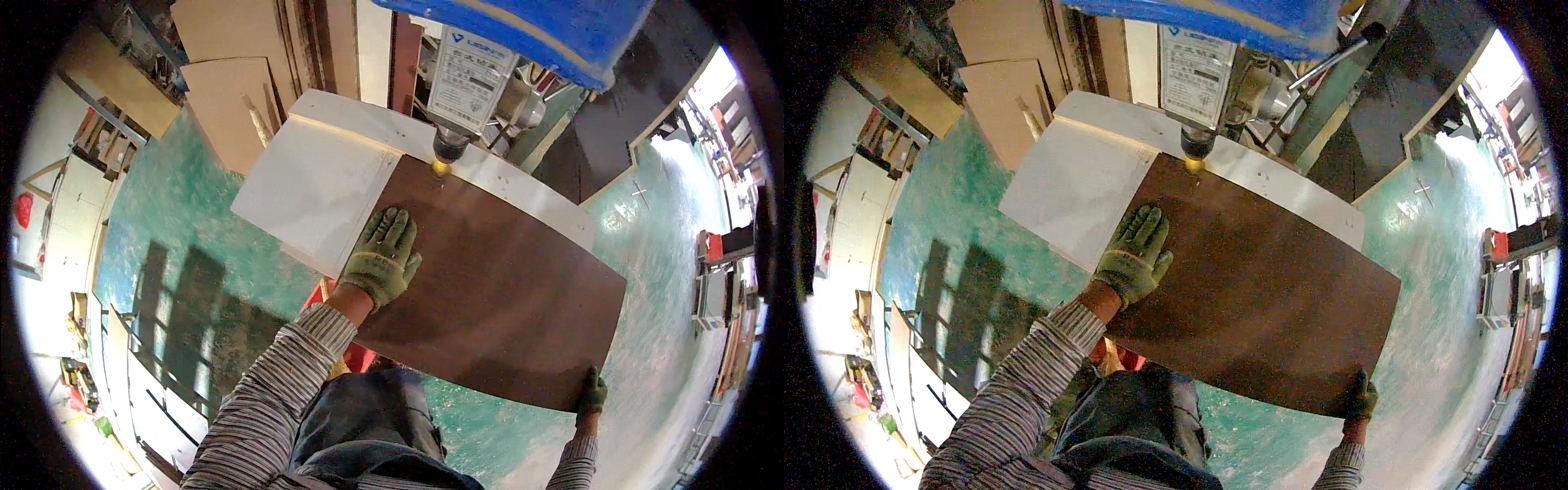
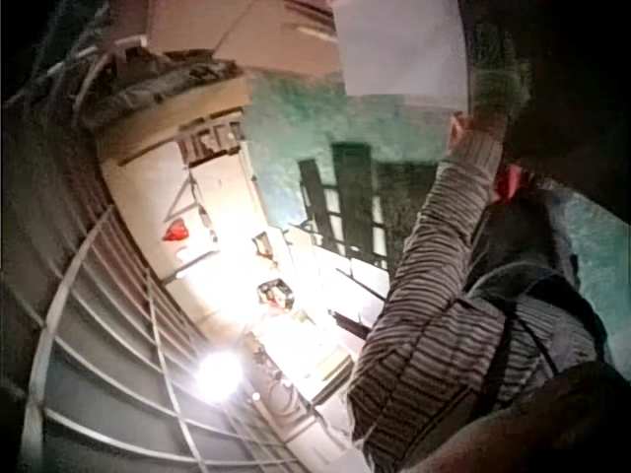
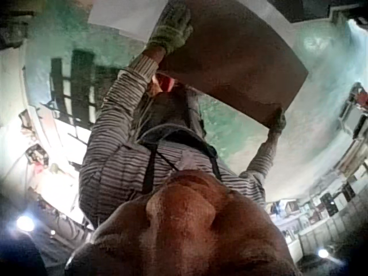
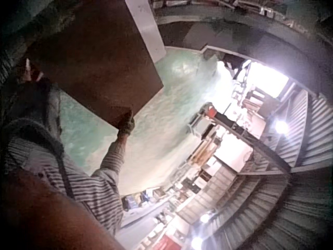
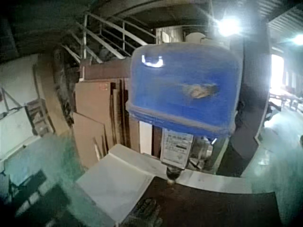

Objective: The person repeatedly picks up brown rectangular wood panels from a stack, places them on a drill press table, and operates the machine to drill holes into them. After drilling, the person removes the panel and places it back onto the stack. The process is repeated for multiple panels in a continuous loop.

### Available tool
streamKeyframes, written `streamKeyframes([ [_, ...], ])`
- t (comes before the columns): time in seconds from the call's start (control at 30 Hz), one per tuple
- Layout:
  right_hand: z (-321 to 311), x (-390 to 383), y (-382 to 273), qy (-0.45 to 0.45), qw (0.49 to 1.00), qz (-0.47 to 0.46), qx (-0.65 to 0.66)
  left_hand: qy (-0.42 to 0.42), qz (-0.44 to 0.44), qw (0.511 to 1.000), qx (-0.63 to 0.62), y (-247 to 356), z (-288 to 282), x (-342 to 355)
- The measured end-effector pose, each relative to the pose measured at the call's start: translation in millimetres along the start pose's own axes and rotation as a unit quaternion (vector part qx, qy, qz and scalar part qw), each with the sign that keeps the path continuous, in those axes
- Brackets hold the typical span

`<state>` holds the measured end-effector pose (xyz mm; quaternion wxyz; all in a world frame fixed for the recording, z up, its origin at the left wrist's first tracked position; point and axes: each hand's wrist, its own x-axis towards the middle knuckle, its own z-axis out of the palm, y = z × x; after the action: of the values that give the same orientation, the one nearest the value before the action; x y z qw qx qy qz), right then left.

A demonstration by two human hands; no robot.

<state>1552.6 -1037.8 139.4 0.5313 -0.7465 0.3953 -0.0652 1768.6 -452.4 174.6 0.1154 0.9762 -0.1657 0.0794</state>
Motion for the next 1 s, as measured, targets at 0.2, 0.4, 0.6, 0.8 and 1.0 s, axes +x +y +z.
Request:
streamKeyframes([
  [0.2,-4,0,3,0.001,0.999,0.006,-0.047,-0.001,0.000,1.000,-0.003,-6,-12,4],
  [0.4,13,-6,-4,0.007,0.998,-0.006,-0.062,-0.016,-0.003,1.000,-0.013,-19,-11,9],
  [0.6,7,-8,-5,-0.014,0.998,0.032,-0.057,-0.033,-0.005,0.999,-0.005,-20,-17,7],
  [0.8,19,-19,-17,0.001,1.000,0.009,-0.015,-0.003,-0.001,1.000,-0.018,-22,-15,7],
  [1.0,18,-17,-14,0.002,1.000,0.007,-0.020,0.000,-0.005,1.000,-0.028,-21,-18,5],
])
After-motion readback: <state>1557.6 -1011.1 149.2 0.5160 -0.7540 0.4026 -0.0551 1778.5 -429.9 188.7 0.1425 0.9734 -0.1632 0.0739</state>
